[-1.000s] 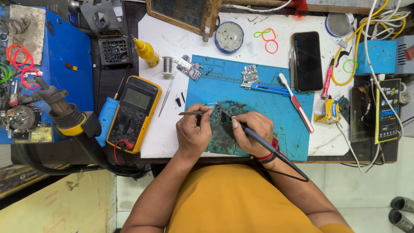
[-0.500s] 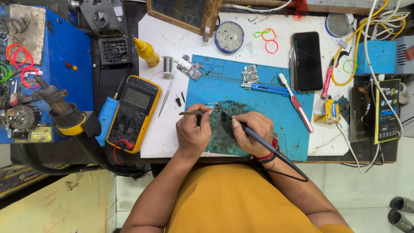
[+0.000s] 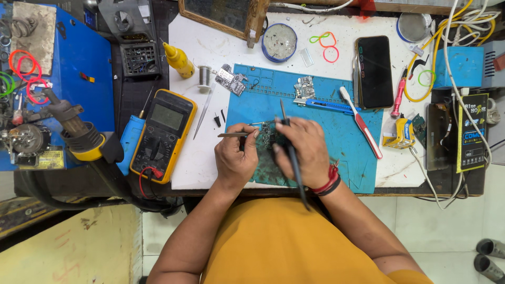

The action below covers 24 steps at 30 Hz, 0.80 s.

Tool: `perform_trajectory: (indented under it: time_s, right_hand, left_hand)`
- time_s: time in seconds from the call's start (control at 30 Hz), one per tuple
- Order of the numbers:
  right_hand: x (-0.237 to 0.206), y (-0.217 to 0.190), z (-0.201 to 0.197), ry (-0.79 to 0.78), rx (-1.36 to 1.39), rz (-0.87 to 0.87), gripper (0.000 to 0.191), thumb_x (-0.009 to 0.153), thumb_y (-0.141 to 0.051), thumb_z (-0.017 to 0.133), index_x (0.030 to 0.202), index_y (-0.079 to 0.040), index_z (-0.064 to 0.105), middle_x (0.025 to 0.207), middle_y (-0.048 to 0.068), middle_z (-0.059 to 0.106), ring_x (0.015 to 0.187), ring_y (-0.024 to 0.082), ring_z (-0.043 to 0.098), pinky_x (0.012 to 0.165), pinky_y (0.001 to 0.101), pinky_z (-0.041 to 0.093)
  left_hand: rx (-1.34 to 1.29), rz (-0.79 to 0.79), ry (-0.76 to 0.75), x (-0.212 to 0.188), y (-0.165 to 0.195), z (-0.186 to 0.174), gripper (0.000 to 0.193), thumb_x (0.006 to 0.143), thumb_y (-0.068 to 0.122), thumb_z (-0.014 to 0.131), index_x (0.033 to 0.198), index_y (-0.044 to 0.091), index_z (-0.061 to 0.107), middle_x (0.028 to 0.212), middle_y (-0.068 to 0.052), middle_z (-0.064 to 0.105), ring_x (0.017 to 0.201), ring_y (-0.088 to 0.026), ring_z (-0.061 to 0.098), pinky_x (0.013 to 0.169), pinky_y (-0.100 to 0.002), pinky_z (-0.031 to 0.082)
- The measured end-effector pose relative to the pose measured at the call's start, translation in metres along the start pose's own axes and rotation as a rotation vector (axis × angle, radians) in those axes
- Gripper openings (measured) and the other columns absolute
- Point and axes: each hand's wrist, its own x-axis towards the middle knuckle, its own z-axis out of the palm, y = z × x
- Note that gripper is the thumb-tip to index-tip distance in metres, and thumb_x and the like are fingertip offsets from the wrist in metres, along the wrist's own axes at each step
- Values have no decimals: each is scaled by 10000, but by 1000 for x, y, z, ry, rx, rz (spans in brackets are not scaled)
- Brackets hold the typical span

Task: The person solders components on a green circuit board placed on a blue mat, holding the board with tweezers in one hand and a soldering iron in the other. They reposition the board, work on different sections, and briefly touch the phone on the desk before resuming soldering.

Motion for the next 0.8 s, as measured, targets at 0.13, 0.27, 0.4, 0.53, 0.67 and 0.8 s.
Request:
perform_trajectory:
  time_s: [0.13,0.27,0.4,0.53,0.67,0.8]
  right_hand:
    - [8,-7,-1,-90,-70,-7,584,767,-215,751,1301,-43,590,1264,170,671,1247,351,587,1138,545,369]
    - [9,-12,-2,-53,-158,41,576,792,-301,788,1282,-57,610,1114,135,670,1122,330,613,1114,533,364]
    - [6,-16,-1,-8,-266,123,626,823,-448,833,1249,-40,620,1038,114,676,1000,312,612,1040,520,388]
    - [5,-14,-1,19,-286,126,644,815,-480,835,1223,-26,632,1003,118,693,911,313,613,945,476,396]
    - [-1,-8,3,-8,-189,102,432,915,-347,794,1214,-63,663,923,61,700,860,278,651,967,449,440]
    - [-10,0,6,129,71,157,425,1012,-233,722,1297,39,563,1034,89,719,915,288,676,877,403,502]
  left_hand:
    - [6,21,19,-1,4,-1,103,984,43,711,1037,24,625,907,-97,750,756,-182,761,663,-282,596]
    - [-42,54,40,0,4,-1,116,1010,57,694,1068,9,605,964,-99,750,828,-185,770,714,-282,621]
    - [-46,11,25,-1,3,-1,125,992,72,718,1044,7,626,930,-88,749,765,-154,752,669,-268,595]
    - [-38,-13,10,1,4,-1,126,978,77,738,1025,10,642,899,-76,746,712,-135,728,639,-263,568]
    - [-73,-7,29,0,5,-2,119,991,79,730,1026,11,638,911,-72,736,724,-130,724,651,-261,569]
    - [-73,-25,3,-1,5,-2,113,996,74,716,1038,11,632,878,-64,734,671,-120,685,614,-259,538]
